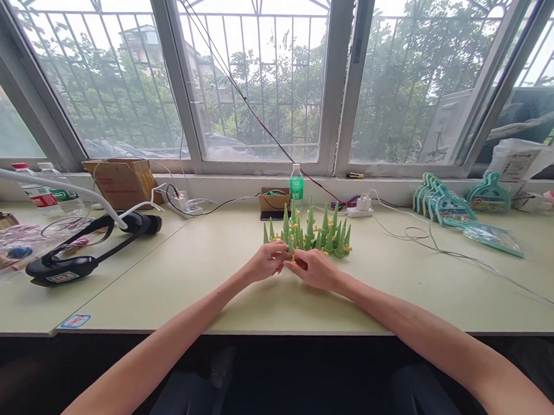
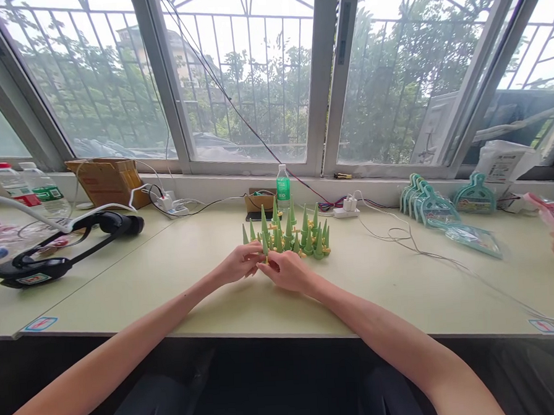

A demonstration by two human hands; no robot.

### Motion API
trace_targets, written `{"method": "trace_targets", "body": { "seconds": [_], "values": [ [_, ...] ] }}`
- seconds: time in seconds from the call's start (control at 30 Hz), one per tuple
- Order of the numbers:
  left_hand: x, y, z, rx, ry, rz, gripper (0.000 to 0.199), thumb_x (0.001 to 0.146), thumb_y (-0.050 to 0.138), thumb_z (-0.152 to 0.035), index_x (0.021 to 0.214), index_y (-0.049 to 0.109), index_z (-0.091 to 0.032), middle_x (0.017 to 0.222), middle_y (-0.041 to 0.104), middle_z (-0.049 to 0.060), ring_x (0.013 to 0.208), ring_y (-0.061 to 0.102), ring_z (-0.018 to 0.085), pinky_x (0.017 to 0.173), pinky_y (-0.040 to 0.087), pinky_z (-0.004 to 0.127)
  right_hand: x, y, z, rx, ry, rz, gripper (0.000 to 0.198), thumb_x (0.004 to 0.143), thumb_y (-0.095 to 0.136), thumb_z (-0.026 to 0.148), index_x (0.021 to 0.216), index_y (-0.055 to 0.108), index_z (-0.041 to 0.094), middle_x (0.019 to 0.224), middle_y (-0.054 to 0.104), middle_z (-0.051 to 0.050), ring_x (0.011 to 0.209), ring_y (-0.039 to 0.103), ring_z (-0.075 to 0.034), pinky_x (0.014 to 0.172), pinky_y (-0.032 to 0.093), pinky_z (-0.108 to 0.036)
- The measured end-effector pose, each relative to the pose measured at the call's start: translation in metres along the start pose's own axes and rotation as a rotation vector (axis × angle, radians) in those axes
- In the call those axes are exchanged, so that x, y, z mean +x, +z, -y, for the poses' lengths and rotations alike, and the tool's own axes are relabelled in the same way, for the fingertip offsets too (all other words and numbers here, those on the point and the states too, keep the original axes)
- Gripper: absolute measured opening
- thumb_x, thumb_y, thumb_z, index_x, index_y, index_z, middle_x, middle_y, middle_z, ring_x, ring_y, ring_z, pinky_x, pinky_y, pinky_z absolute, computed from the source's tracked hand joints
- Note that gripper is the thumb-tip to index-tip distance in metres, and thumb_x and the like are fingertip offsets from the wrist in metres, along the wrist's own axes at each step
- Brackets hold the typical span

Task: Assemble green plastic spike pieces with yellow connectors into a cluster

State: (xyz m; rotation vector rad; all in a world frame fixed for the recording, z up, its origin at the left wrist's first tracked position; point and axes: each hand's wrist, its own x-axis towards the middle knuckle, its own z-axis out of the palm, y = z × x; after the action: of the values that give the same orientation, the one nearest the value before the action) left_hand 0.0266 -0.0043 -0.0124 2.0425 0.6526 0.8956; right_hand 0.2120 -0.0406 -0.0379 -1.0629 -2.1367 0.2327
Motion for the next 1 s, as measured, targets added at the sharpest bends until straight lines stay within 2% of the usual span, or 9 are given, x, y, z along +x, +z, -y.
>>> {"method": "trace_targets", "body": {
  "seconds": [0.13,0.33,0.63,0.8,1.0],
  "values": [
    [0.000,0.000,0.002,0.012,0.003,0.004,0.041,0.085,0.061,-0.040,0.059,0.043,-0.014,0.075,0.040,-0.002,0.041,0.047,0.002,0.037,0.037,0.020,-0.001,0.001,0.000,-0.033,0.002,0.015,0.037,0.096,0.051,0.039,0.066,0.038,0.020,0.057,0.046,0.005,0.050,0.035,-0.008,0.053,0.026,-0.022],
    [0.000,0.000,0.009,0.050,-0.002,0.020,0.038,0.088,0.059,-0.039,0.061,0.048,-0.014,0.074,0.043,-0.002,0.039,0.042,0.001,0.037,0.035,0.021,-0.002,0.004,-0.003,-0.087,-0.003,0.041,0.035,0.097,0.051,0.037,0.068,0.042,0.020,0.059,0.048,0.004,0.050,0.038,-0.008,0.054,0.026,-0.022],
    [0.000,-0.002,0.011,0.082,0.018,0.019,0.045,0.087,0.060,-0.044,0.057,0.044,-0.014,0.073,0.044,-0.001,0.041,0.041,0.002,0.036,0.034,0.021,-0.003,0.003,-0.001,-0.118,-0.001,0.055,0.035,0.098,0.051,0.036,0.068,0.042,0.020,0.058,0.048,0.004,0.051,0.038,-0.009,0.055,0.026,-0.022],
    [0.000,-0.002,0.009,0.134,0.017,0.010,0.045,0.087,0.059,-0.045,0.056,0.044,-0.015,0.071,0.043,0.000,0.047,0.039,0.005,0.039,0.033,0.021,-0.003,0.003,-0.001,-0.131,0.006,0.067,0.034,0.098,0.051,0.036,0.069,0.046,0.019,0.060,0.051,0.004,0.052,0.041,-0.009,0.056,0.027,-0.022],
    [0.001,-0.003,0.012,0.234,0.091,-0.017,0.045,0.088,0.059,-0.041,0.054,0.045,-0.015,0.066,0.042,0.000,0.058,0.038,0.010,0.050,0.036,0.023,-0.003,0.002,0.001,-0.157,0.027,0.087,0.032,0.098,0.052,0.036,0.071,0.052,0.018,0.061,0.054,0.003,0.054,0.046,-0.010,0.057,0.028,-0.023]
  ]
}}
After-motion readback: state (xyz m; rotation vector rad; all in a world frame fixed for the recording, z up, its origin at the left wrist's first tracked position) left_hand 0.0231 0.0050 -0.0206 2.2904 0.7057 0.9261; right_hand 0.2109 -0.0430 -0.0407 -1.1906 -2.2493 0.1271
